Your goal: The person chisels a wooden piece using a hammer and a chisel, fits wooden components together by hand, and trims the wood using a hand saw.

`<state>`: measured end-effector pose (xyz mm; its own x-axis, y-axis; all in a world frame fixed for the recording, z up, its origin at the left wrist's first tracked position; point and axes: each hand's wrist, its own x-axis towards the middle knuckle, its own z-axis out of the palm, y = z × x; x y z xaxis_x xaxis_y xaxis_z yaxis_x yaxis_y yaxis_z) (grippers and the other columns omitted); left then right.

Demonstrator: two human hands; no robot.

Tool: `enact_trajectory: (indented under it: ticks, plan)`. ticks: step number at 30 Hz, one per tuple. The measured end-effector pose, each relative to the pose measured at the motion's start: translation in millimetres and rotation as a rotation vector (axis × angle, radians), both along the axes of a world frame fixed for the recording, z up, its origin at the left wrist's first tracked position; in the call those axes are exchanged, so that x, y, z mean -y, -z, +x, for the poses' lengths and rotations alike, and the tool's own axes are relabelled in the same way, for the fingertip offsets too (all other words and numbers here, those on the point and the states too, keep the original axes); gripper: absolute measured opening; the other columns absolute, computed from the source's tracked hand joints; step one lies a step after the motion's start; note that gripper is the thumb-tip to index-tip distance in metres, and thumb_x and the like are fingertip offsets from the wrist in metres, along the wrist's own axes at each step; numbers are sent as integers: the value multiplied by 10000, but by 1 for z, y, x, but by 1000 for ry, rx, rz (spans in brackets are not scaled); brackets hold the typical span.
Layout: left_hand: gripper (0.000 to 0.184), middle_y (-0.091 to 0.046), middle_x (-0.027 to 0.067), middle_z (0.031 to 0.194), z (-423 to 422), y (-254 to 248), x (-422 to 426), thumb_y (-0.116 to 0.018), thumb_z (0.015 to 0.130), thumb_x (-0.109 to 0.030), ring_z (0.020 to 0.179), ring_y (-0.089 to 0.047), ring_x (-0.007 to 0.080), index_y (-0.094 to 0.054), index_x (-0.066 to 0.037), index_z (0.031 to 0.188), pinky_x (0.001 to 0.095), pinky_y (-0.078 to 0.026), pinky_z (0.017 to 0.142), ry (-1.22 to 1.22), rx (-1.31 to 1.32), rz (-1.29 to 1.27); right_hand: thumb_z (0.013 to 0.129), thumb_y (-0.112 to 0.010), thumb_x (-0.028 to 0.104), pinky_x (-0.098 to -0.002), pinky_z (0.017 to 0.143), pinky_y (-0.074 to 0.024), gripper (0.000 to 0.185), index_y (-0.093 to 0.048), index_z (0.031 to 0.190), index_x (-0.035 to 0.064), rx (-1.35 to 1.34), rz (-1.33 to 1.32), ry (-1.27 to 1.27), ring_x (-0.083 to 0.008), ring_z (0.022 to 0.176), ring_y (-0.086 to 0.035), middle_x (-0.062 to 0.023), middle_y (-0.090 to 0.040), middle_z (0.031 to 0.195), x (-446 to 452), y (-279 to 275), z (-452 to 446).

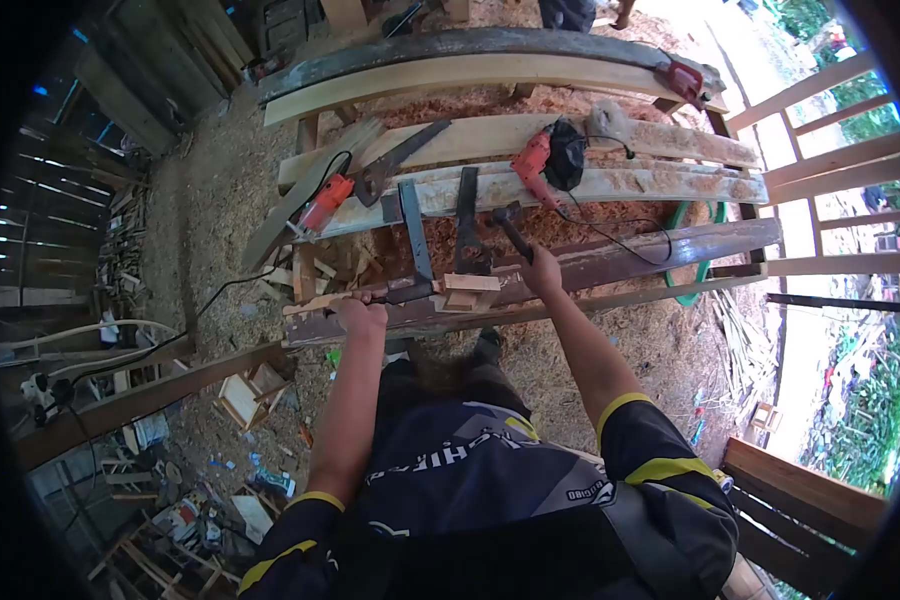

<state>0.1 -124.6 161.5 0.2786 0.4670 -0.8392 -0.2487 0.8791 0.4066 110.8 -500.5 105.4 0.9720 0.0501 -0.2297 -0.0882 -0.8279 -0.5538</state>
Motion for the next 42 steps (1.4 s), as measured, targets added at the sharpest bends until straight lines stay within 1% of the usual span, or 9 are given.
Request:
enact_trajectory:
  ticks: [5, 13, 16, 19, 23, 26, 32, 36, 42]
  plan:
    - [357, -295, -33, 636, -20, -32, 18, -342, 1111, -395, 548, -313, 161, -377, -172, 834, 381, -351, 618, -193, -128, 43, 885, -700, 201, -532, 833, -514, 301, -649, 1124, 26, 27, 87, -9, -471, 992, -647, -256, -681, 1009, -1, 54, 32]
    - [558, -251, -22, 637, -75, 18, 6, -234, 1065, -625, 567, -273, 167, -326, -145, 795, 382, -340, 674, -131, 10, 49, 907, -720, 227, -527, 856, -509, 405, -630, 1252, 34, 86, 150, -23, -458, 1014, -653, -250, -685, 1039, 3, 88, 48]
    - [600, -249, -7, 635, -78, 36, 12, -180, 1053, -670, 590, -240, 175, -290, -146, 780, 393, -333, 706, -171, -26, -11, 907, -719, 233, -514, 879, -514, 489, -612, 1347, 49, 179, -176, -98, -436, 1033, -658, -232, -686, 1086, 5, 89, 47]
    - [633, -252, 6, 637, -77, 46, 17, -124, 1038, -701, 613, -227, 183, -268, -145, 771, 411, -335, 727, -174, -52, -47, 916, -721, 270, -500, 911, -516, 489, -617, 1340, 47, 285, 34, 39, -447, 1078, -637, -217, -671, 1173, -17, 58, 39]
    - [570, -299, -25, 640, -58, 15, 41, -168, 1083, -606, 558, -292, 165, -376, -146, 819, 378, -356, 642, -217, -65, -101, 913, -768, 293, -376, 887, -522, 486, -632, 1290, 17, -296, 1082, 53, -246, 1062, -674, -138, -693, 1141, -32, 7, -1]
    - [473, -291, -23, 662, -60, 33, 37, -227, 1097, -517, 561, -305, 167, -366, -151, 831, 380, -362, 661, -194, -31, -164, 885, -804, 261, -330, 823, -531, 508, -637, 1301, 24, 78, 772, -451, -171, 996, -689, -85, -719, 1079, -29, -29, -25]
    - [307, -297, -1, 679, -46, -23, 59, -342, 1080, -328, 567, -307, 180, -386, -126, 852, 400, -370, 652, -75, 0, -59, 783, -858, 243, -391, 797, -554, 488, -708, 1203, 47, -80, 628, -536, -258, 939, -716, -129, -729, 1026, -15, -60, -33]
    - [343, -333, -22, 696, -54, -15, 54, -335, 1101, -404, 599, -351, 163, -366, -168, 854, 403, -395, 695, -41, 44, -69, 817, -821, 328, -422, 766, -553, 403, -742, 1094, 46, 13, 389, -629, -346, 870, -706, -184, -716, 945, -13, -114, -48]
    - [390, -359, -23, 719, -38, -146, 82, -430, 1093, -448, 665, -371, 159, -386, -180, 814, 375, -391, 702, 237, 401, 234, 876, -760, 392, -452, 750, -546, 400, -741, 1044, 29, -58, 275, -547, -404, 844, -698, -216, -712, 876, -8, -135, -83]
